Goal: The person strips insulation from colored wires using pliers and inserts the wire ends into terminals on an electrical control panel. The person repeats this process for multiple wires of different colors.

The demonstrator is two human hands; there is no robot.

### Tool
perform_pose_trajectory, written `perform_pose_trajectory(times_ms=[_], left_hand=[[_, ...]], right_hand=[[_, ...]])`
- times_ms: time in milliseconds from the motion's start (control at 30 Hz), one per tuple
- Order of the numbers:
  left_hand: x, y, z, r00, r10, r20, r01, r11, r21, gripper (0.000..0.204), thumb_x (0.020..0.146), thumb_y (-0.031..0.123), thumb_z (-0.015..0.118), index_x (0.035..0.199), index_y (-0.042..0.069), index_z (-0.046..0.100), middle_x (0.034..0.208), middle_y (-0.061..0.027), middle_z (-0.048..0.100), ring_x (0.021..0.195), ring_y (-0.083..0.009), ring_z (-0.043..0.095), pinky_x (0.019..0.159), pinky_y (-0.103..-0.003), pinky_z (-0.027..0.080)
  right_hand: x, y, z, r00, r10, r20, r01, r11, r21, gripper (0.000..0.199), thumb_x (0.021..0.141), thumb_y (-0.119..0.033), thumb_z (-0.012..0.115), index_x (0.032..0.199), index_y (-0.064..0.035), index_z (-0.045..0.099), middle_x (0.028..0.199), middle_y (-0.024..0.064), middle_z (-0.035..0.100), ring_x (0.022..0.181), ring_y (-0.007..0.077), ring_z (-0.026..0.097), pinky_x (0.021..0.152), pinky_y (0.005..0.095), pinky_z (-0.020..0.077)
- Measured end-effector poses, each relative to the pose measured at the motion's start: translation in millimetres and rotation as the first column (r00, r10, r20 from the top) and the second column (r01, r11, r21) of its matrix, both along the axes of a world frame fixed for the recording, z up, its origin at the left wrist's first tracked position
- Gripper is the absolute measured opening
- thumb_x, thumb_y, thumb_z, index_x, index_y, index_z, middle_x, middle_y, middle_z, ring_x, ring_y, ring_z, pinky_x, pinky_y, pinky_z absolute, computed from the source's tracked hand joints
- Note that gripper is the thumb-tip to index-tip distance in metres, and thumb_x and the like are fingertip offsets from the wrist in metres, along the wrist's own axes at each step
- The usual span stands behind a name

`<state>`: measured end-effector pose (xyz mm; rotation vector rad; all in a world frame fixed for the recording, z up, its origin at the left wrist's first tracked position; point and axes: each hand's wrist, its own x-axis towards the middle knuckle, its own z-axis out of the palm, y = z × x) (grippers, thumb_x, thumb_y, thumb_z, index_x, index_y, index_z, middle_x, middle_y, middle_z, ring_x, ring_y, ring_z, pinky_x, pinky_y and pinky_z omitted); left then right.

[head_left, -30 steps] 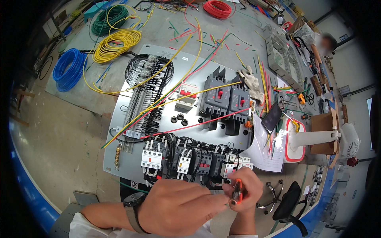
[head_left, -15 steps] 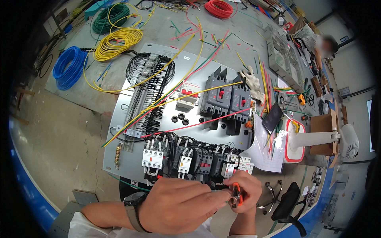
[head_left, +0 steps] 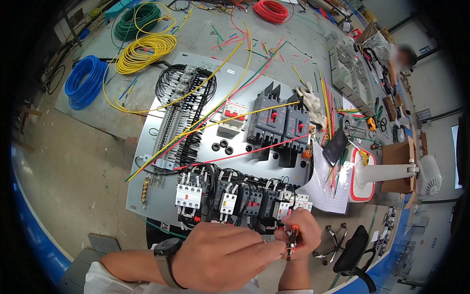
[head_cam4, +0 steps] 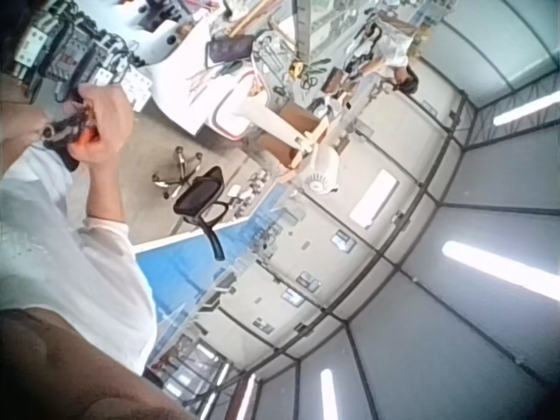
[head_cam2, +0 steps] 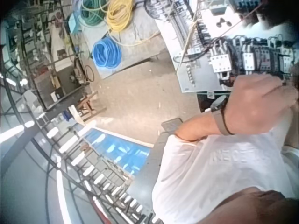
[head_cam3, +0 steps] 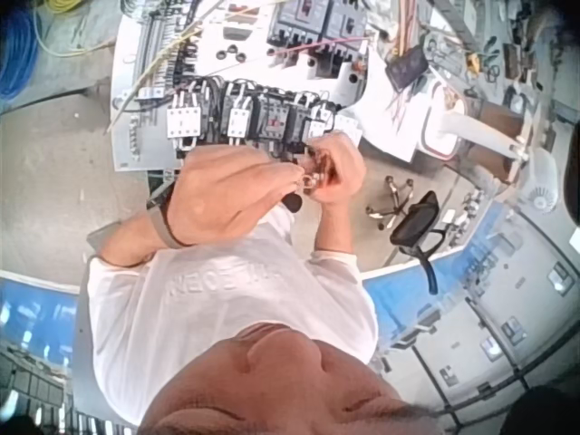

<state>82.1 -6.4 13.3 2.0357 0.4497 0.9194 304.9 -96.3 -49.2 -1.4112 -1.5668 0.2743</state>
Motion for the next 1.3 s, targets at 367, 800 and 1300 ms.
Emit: perform_pose_trajectory(times_ms=[367, 800, 1300], left_hand=[[-1.7, 1.6, -13.1, 0.998, -0.009, 0.068, 0.006, 0.999, 0.050, 0.034, 0.078, 0.006, 0.085, 0.112, 0.007, 0.079, 0.079, -0.0020, 0.069, 0.060, -0.0170, 0.064, 0.049, -0.030, 0.048], [-3.6, 5.9, -14.3, 0.997, 0.001, 0.083, -0.012, 0.992, 0.125, 0.034, 0.077, 0.006, 0.085, 0.111, 0.008, 0.080, 0.078, 0.0007, 0.069, 0.059, -0.0148, 0.063, 0.048, -0.029, 0.045], [-2.5, 1.3, -12.8, 0.991, 0.056, 0.120, -0.068, 0.993, 0.094, 0.032, 0.079, 0.006, 0.085, 0.110, 0.006, 0.079, 0.074, -0.0013, 0.070, 0.056, -0.0156, 0.064, 0.048, -0.028, 0.047]], right_hand=[[25.3, 5.6, 19.5, 0.848, 0.373, -0.376, -0.502, 0.790, -0.350, 0.039, 0.082, -0.032, 0.084, 0.089, 0.0050, 0.074, 0.077, 0.0138, 0.069, 0.061, 0.0208, 0.062, 0.054, 0.0309, 0.0452], [23.3, 4.2, 21.8, 0.839, 0.395, -0.375, -0.524, 0.773, -0.357, 0.023, 0.075, -0.015, 0.079, 0.091, 0.0008, 0.074, 0.076, 0.0104, 0.068, 0.061, 0.0224, 0.064, 0.055, 0.0304, 0.0471], [7.5, -4.1, 20.9, 0.901, 0.271, -0.338, -0.390, 0.847, -0.362, 0.026, 0.078, -0.018, 0.078, 0.094, 0.0024, 0.072, 0.078, 0.0115, 0.070, 0.065, 0.0231, 0.064, 0.062, 0.0317, 0.0509]])
